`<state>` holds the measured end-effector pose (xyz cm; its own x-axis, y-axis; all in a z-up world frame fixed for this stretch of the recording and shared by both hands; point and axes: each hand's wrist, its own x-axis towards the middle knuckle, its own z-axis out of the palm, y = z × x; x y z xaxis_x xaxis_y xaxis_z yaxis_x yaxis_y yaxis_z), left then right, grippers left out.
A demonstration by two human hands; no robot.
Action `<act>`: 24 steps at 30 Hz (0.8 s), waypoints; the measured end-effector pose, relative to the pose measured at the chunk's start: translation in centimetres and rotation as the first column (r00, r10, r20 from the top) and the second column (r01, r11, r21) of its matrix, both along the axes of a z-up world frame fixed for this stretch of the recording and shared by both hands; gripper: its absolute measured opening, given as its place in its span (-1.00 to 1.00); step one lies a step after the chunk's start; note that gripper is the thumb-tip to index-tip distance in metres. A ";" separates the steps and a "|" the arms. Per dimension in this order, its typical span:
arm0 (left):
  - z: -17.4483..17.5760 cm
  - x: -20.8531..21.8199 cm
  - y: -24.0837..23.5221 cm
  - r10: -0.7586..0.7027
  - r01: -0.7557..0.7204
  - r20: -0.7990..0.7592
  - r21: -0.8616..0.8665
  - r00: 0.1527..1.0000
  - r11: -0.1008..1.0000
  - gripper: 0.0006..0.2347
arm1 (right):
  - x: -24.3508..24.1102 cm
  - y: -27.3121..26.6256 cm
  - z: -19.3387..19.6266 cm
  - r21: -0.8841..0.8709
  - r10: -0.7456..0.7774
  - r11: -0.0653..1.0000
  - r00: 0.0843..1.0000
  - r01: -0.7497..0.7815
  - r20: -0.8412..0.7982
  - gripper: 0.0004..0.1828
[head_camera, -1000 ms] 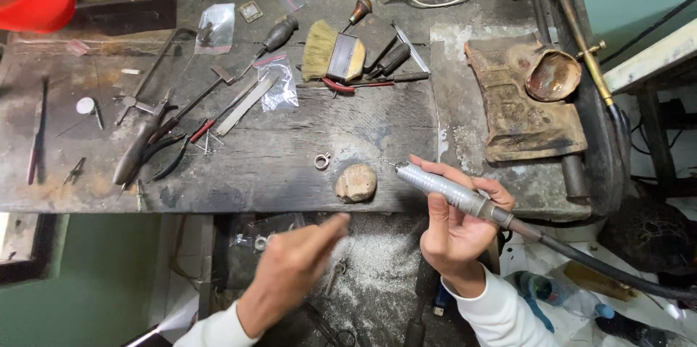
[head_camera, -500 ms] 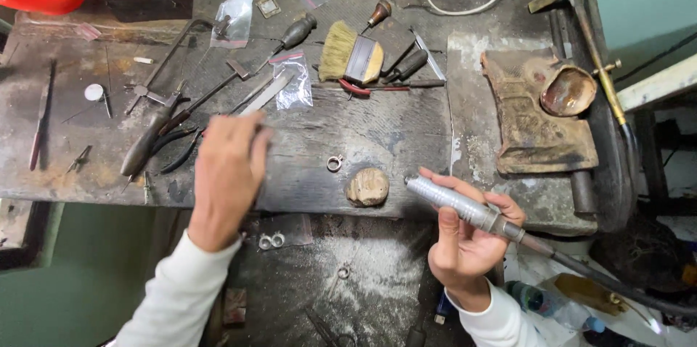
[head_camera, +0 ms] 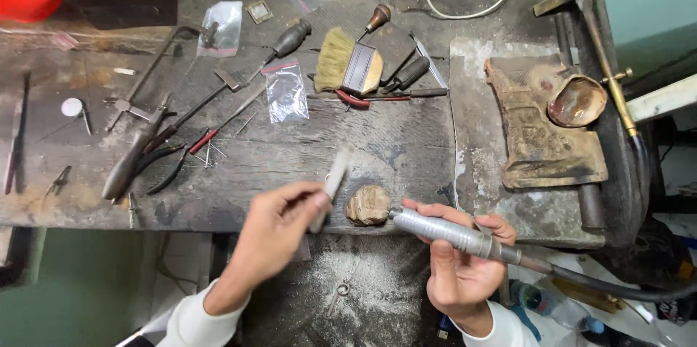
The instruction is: Engraving a ring held in a wooden clamp using a rotary tool and cleaning with a brush
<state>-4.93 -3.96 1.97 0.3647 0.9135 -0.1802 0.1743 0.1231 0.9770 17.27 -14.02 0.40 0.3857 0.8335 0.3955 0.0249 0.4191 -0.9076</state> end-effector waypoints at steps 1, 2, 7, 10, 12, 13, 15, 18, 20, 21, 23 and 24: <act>-0.2 0.3 -0.3 0.000 0.000 0.000 -0.007 1.000 1.000 -0.86 | -0.1 0.1 0.1 -0.007 0.000 1.000 1.000 0.000 0.000 -0.56; -0.4 0.5 -0.7 0.004 -0.003 0.026 -0.039 1.000 0.999 -0.87 | -0.2 0.1 0.1 0.029 0.014 0.999 1.000 -0.014 -0.006 -0.59; -0.8 0.8 -1.4 -0.020 0.030 0.087 -0.120 0.996 0.992 -0.84 | -0.3 0.2 0.0 0.079 0.051 0.996 0.998 -0.049 -0.020 -0.62; -0.7 1.1 -1.4 -0.041 0.056 0.093 -0.161 0.995 0.985 -0.81 | -0.3 0.2 0.1 0.065 0.082 0.995 0.995 -0.078 -0.057 -0.62; -1.0 1.2 -1.5 -0.021 0.039 0.098 -0.188 0.995 0.981 -0.82 | -0.3 0.1 0.0 0.069 0.086 0.994 0.995 -0.082 -0.059 -0.62; -0.8 1.1 -1.5 -0.018 0.036 0.098 -0.187 0.995 0.982 -0.82 | -0.4 0.2 0.2 0.070 0.089 0.994 0.994 -0.085 -0.059 -0.62; -0.3 1.1 -1.5 -0.082 0.088 0.057 -0.122 0.995 0.989 -0.83 | -0.5 0.2 0.6 0.039 0.057 0.998 0.998 -0.058 0.025 -0.61; -0.7 1.0 -1.4 -0.066 0.067 0.012 -0.069 0.998 0.995 -0.82 | -0.3 0.2 0.7 0.035 0.097 0.995 0.995 -0.097 0.005 -0.63; -0.5 0.2 -0.6 -0.027 0.031 -0.074 0.045 0.997 0.999 -0.84 | -0.1 0.3 0.2 0.061 0.073 0.996 0.997 -0.072 -0.021 -0.63; -0.4 -0.2 -0.3 0.020 0.005 -0.156 0.156 0.987 0.988 -0.86 | 0.0 0.2 0.0 0.081 0.049 0.996 0.998 -0.045 -0.049 -0.62; 0.3 -1.7 1.6 0.137 -0.006 -0.291 0.409 0.947 0.912 -0.89 | 0.1 0.2 0.0 0.061 0.029 0.998 0.998 -0.026 -0.047 -0.61; 0.7 -2.4 2.6 0.278 0.031 -0.384 0.631 0.880 0.775 -0.90 | 0.2 0.1 0.0 0.040 0.007 0.999 0.999 -0.006 -0.044 -0.60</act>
